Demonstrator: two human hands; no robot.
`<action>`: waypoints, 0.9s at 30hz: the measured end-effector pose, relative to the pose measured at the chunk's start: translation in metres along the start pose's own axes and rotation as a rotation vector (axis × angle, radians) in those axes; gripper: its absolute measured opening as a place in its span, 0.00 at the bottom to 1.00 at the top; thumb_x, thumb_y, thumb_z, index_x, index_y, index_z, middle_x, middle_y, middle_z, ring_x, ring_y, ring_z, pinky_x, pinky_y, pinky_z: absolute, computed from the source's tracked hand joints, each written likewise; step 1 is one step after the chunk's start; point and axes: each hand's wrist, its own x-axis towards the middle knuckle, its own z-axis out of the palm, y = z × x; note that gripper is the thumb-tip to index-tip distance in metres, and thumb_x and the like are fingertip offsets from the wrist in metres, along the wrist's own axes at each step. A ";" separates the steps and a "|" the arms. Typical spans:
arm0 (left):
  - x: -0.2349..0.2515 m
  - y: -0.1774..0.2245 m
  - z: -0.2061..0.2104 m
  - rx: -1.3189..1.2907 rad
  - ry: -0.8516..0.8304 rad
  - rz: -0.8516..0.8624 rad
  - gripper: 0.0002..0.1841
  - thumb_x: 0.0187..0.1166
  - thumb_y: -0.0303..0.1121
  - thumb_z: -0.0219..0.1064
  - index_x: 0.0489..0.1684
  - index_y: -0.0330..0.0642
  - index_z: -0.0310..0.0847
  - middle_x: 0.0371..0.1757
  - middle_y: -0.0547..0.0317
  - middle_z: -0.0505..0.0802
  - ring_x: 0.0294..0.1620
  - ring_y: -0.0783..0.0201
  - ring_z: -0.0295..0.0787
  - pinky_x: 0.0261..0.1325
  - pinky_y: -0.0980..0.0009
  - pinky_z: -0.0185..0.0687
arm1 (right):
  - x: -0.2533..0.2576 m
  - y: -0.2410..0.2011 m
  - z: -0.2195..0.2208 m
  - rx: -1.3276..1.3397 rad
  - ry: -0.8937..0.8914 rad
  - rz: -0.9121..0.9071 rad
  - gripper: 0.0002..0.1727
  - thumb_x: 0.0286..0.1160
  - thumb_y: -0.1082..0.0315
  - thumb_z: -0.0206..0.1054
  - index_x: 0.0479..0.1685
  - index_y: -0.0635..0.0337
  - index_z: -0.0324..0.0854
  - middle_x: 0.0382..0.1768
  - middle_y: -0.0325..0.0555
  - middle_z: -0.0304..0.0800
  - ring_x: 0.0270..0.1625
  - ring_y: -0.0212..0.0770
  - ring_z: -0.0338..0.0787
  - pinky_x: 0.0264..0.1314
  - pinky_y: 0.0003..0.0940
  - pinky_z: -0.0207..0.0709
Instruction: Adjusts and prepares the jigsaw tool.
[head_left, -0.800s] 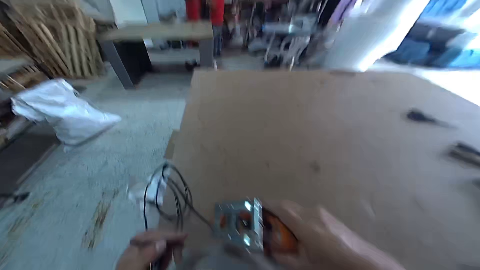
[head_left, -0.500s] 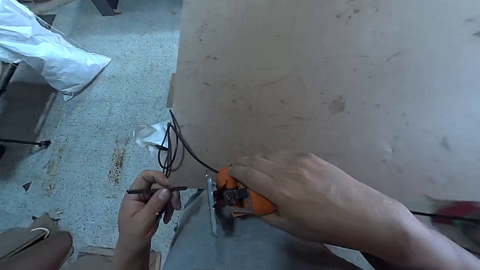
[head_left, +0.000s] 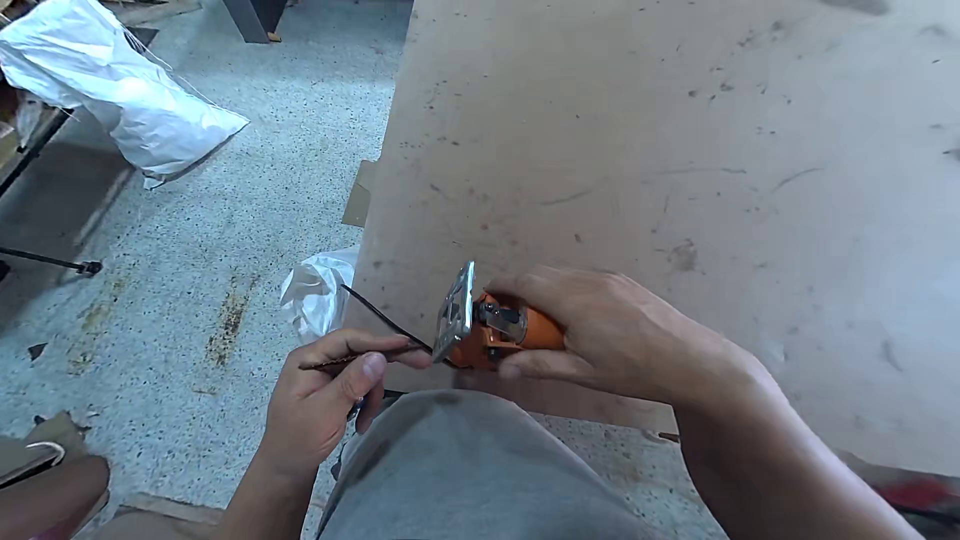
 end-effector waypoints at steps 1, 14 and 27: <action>0.002 -0.002 0.001 0.005 0.011 0.002 0.16 0.87 0.36 0.65 0.57 0.31 0.90 0.45 0.33 0.95 0.17 0.65 0.84 0.16 0.75 0.78 | 0.000 0.000 0.000 0.007 0.020 0.018 0.39 0.68 0.20 0.58 0.69 0.35 0.81 0.44 0.22 0.87 0.43 0.24 0.87 0.40 0.31 0.85; 0.030 0.004 0.003 -0.060 -0.125 -0.042 0.24 0.93 0.39 0.47 0.72 0.32 0.82 0.50 0.29 0.93 0.13 0.66 0.78 0.14 0.76 0.72 | 0.002 -0.013 0.007 -0.048 0.222 -0.051 0.20 0.80 0.39 0.60 0.46 0.43 0.87 0.33 0.25 0.85 0.38 0.26 0.85 0.41 0.31 0.81; 0.025 0.001 0.019 0.130 -0.049 0.064 0.09 0.85 0.32 0.68 0.51 0.35 0.88 0.37 0.41 0.95 0.19 0.62 0.87 0.17 0.75 0.81 | -0.005 -0.012 -0.004 0.106 0.069 -0.130 0.27 0.68 0.50 0.72 0.67 0.48 0.82 0.47 0.26 0.89 0.50 0.24 0.87 0.54 0.26 0.85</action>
